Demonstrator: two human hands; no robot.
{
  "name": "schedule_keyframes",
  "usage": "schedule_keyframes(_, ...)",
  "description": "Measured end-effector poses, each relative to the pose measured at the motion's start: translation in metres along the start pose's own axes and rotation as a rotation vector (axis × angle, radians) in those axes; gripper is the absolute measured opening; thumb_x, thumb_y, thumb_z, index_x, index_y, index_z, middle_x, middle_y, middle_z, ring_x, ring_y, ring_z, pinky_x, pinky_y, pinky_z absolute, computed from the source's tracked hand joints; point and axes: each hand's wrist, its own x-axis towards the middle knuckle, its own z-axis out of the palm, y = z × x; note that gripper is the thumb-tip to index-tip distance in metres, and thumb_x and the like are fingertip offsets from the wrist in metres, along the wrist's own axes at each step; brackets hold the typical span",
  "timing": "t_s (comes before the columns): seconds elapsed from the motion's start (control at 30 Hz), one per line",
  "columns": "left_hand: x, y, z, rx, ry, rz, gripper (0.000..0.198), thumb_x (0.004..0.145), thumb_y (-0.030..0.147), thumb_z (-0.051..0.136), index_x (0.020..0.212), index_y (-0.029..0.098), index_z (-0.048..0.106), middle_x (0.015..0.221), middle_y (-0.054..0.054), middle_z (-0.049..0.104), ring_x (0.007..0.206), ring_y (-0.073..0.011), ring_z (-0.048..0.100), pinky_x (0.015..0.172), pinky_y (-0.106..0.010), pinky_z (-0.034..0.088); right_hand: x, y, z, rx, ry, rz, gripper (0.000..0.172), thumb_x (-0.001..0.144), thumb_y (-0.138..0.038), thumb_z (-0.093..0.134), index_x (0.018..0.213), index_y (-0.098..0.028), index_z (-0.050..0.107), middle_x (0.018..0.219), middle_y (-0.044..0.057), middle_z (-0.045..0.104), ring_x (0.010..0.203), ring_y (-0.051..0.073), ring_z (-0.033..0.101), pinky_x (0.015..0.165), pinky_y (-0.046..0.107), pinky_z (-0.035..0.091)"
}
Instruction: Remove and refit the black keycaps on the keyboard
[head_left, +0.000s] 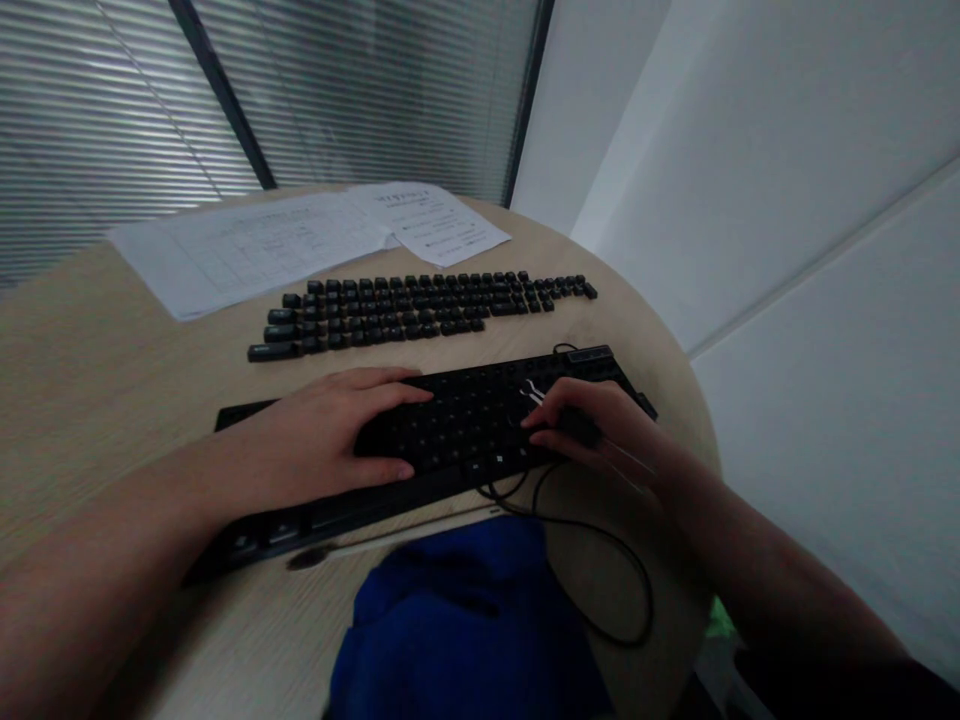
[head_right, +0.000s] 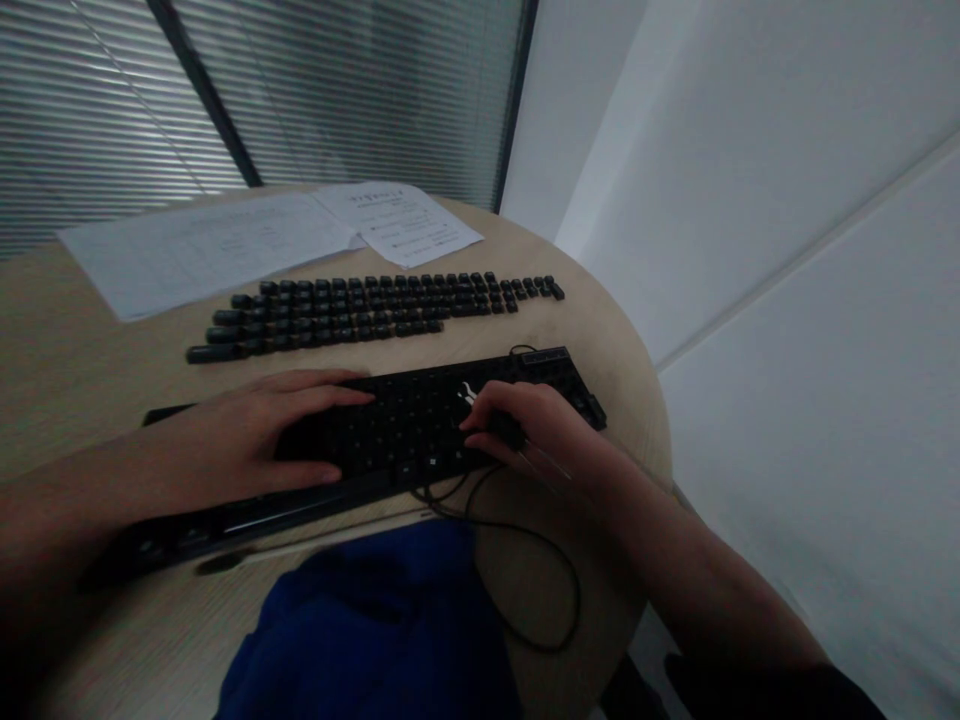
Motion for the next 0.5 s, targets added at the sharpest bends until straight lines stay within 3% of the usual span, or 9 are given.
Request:
schedule_keyframes(0.37, 0.0011, 0.0023, -0.0002, 0.004, -0.017, -0.021, 0.077, 0.079, 0.069, 0.07, 0.143, 0.027, 0.064, 0.156, -0.012, 0.055, 0.138, -0.0385, 0.056, 0.119, -0.056, 0.044, -0.0012, 0.0053, 0.0032, 0.091, 0.022, 0.004, 0.023, 0.088, -0.022, 0.076, 0.098, -0.025, 0.055, 0.102, 0.004, 0.08, 0.085, 0.019, 0.074, 0.076, 0.031, 0.056)
schedule_keyframes(0.5, 0.0025, 0.0057, -0.0024, 0.008, -0.011, -0.011, 0.076, 0.079, 0.067, 0.07, 0.143, 0.026, 0.063, 0.155, -0.012, 0.055, 0.138, -0.0381, 0.057, 0.119, -0.055, 0.044, -0.0001, 0.0064, 0.007, 0.106, 0.158, 0.0, 0.026, 0.086, -0.021, 0.078, 0.095, -0.025, 0.054, 0.103, 0.004, 0.079, 0.091, 0.021, 0.074, 0.081, 0.034, 0.057)
